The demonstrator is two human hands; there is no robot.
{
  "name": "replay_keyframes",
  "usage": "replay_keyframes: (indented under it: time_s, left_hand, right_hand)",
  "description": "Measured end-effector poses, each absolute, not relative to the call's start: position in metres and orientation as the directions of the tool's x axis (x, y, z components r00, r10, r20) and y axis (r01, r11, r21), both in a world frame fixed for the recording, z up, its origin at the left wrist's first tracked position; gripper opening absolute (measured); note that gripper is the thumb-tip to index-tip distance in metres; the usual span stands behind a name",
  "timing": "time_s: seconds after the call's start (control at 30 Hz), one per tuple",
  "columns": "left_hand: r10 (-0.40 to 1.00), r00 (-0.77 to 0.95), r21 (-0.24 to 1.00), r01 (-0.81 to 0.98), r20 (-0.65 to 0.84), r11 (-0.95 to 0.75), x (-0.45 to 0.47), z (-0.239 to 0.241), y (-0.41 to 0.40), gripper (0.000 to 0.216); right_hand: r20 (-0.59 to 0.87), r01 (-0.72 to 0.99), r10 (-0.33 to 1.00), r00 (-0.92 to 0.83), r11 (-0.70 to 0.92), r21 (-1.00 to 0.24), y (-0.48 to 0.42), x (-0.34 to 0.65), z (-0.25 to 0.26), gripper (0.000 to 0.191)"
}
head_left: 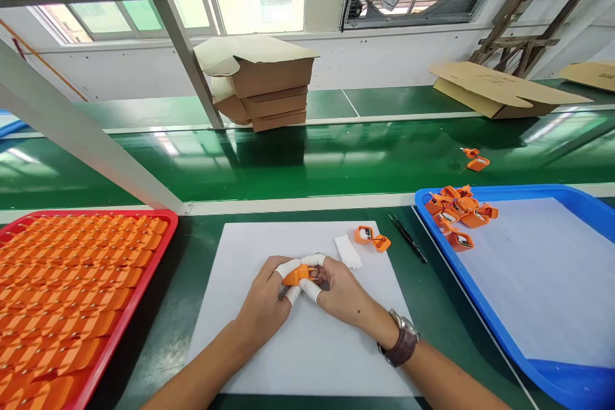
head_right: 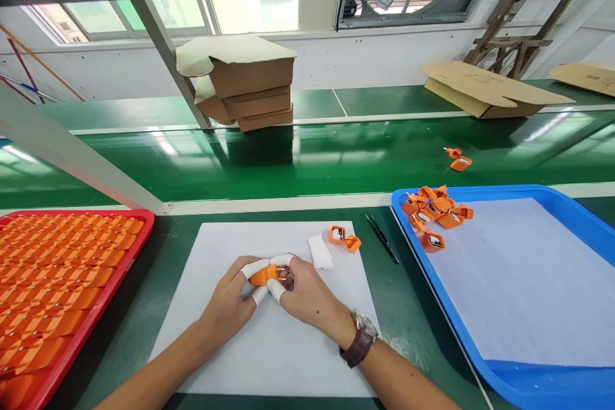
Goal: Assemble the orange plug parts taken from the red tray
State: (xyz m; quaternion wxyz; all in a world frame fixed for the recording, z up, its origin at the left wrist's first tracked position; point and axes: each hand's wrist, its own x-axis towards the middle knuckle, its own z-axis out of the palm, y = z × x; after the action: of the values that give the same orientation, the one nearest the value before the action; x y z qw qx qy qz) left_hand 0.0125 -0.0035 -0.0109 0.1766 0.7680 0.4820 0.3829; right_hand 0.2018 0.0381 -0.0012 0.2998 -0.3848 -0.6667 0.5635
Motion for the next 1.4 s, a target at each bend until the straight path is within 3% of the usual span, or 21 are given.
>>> replay_keyframes:
  time_s: [0.17,0.27,0.43,0.53,0.77,0.97,1.23,1.4]
  left_hand:
    - [0.908,0.192,0.669,0.623,0.371,-0.405,0.006,-0.003,-0.005,0.044]
    - [0.923,0.201,0.657,0.654,0.327,-0.375,-0.007,0.006,0.000,0.040]
    - [0.987,0.155,0.697,0.704,0.037,-0.136,-0.032,0.020,0.008,0.036]
    - [0.985,0.168,0.718,0.691,-0.048,-0.083,-0.038,0.022,0.010,0.035]
    - [0.978,0.208,0.713,0.680,0.035,-0.170,-0.034,0.024,0.010,0.064]
    - [0.984,0.156,0.696,0.697,0.087,-0.172,-0.020,0.021,0.005,0.031]
    - [0.945,0.200,0.637,0.700,0.259,-0.323,-0.002,0.016,-0.005,0.033]
    - [0.953,0.191,0.633,0.714,0.235,-0.299,-0.006,0.017,-0.005,0.029]
  right_hand:
    - [0.002,0.165,0.860,-0.511,0.100,-0.981,0.035,0.201,0.000,0.048]
    - [0.019,0.142,0.857,-0.514,0.107,-0.984,0.035,0.203,0.002,0.041]
    - [-0.006,0.232,0.856,-0.517,0.133,-0.964,0.034,0.208,0.006,0.040]
    - [0.029,0.250,0.858,-0.513,0.182,-0.951,0.034,0.208,0.008,0.039]
    - [0.093,0.234,0.843,-0.530,0.251,-0.939,0.033,0.207,0.006,0.036]
    - [0.123,0.251,0.817,-0.564,0.312,-0.916,0.030,0.206,0.005,0.030]
    - [0.187,0.257,0.788,-0.586,0.400,-0.880,0.029,0.205,0.009,0.042]
    - [0.172,0.225,0.818,-0.549,0.343,-0.912,0.030,0.207,0.012,0.035]
